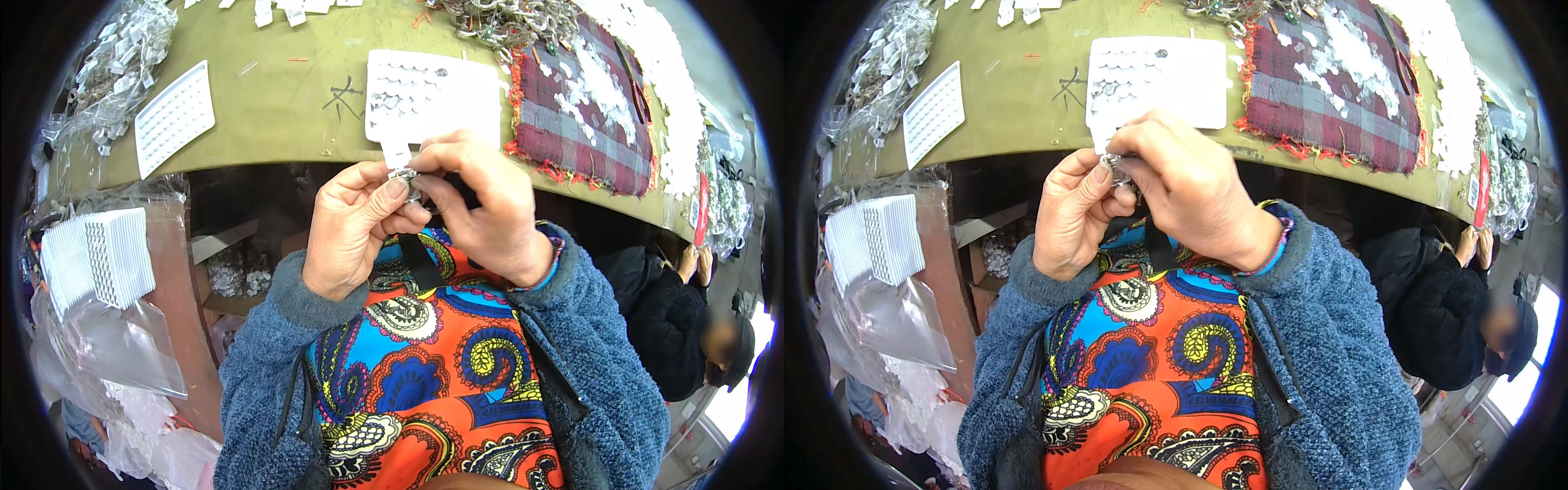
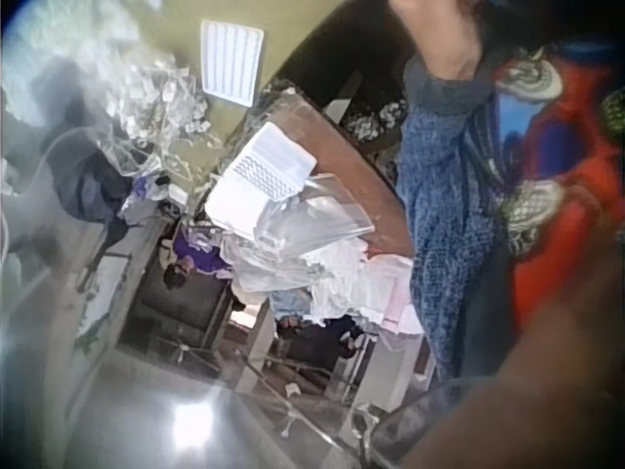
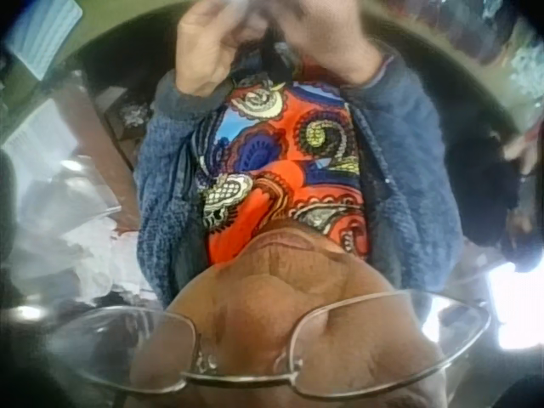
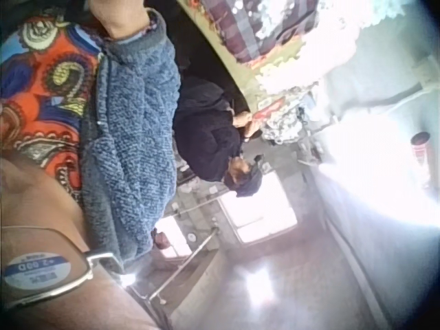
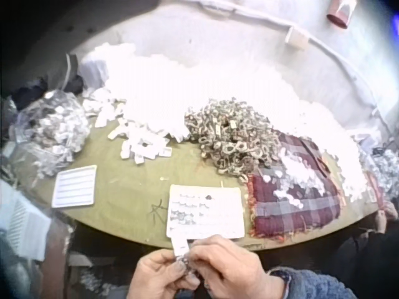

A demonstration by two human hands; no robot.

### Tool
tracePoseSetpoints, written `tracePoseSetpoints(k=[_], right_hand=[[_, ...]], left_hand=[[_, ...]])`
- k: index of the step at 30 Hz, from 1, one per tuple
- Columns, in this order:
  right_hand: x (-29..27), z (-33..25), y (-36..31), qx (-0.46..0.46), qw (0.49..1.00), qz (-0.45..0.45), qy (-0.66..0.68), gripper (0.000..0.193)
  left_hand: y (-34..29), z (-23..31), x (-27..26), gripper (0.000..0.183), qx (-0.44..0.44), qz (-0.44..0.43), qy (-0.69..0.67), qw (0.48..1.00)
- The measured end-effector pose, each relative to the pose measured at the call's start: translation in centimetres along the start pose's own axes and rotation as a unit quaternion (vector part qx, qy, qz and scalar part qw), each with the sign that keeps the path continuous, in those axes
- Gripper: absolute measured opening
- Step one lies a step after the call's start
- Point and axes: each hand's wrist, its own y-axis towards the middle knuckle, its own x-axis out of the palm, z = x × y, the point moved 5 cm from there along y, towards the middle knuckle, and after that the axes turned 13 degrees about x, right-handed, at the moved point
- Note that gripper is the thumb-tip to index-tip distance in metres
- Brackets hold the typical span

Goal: The person repeatedly picks small white plastic housings and metal springs from a table, inserts the springs into the housings, and places the assembled units onto a white tray. The process is continuous and repetitive throughout the clip.

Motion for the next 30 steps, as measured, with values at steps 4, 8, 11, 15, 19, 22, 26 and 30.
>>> tracePoseSetpoints(k=[4, 8, 11, 15, 19, 22, 26, 30], right_hand=[[0.9, -0.1, -0.7, -0.015, 0.999, 0.046, -0.025, 0.022], [0.6, 0.8, -0.4, 0.019, 0.999, -0.02, 0.025, 0.02], [0.6, 1.6, -0.2, 0.019, 0.997, -0.07, 0.03, 0.027], [1.3, 0.4, -1.2, -0.183, 0.981, 0.008, -0.059, 0.049], [0.7, 2.9, -0.9, 0.095, 0.967, 0.005, 0.235, 0.023], [0.5, 4.5, -0.4, 0.272, 0.892, -0.092, 0.348, 0.018], [0.1, 5.2, 0.0, 0.315, 0.896, -0.119, 0.289, 0.014], [-3.2, 3.4, 0.2, -0.005, 0.982, -0.089, 0.169, 0.015]], left_hand=[[0.1, -0.4, -0.2, 0.026, 0.005, -0.001, 0.009, 1.0], [-0.1, -0.6, -0.1, 0.024, 0.004, -0.004, 0.002, 1.0], [-0.2, -1.1, -0.3, 0.022, -0.018, 0.017, -0.011, 1.0], [0.6, 0.1, -0.9, 0.019, 0.039, 0.019, -0.001, 0.999], [1.1, 0.2, -0.6, 0.016, 0.007, -0.008, 0.058, 0.998], [1.6, -1.2, 0.9, 0.011, -0.042, -0.041, 0.12, 0.991], [2.0, -1.8, 2.0, 0.011, -0.086, -0.042, 0.093, 0.991], [2.0, -3.2, 3.2, 0.028, -0.156, -0.067, -0.109, 0.98]])
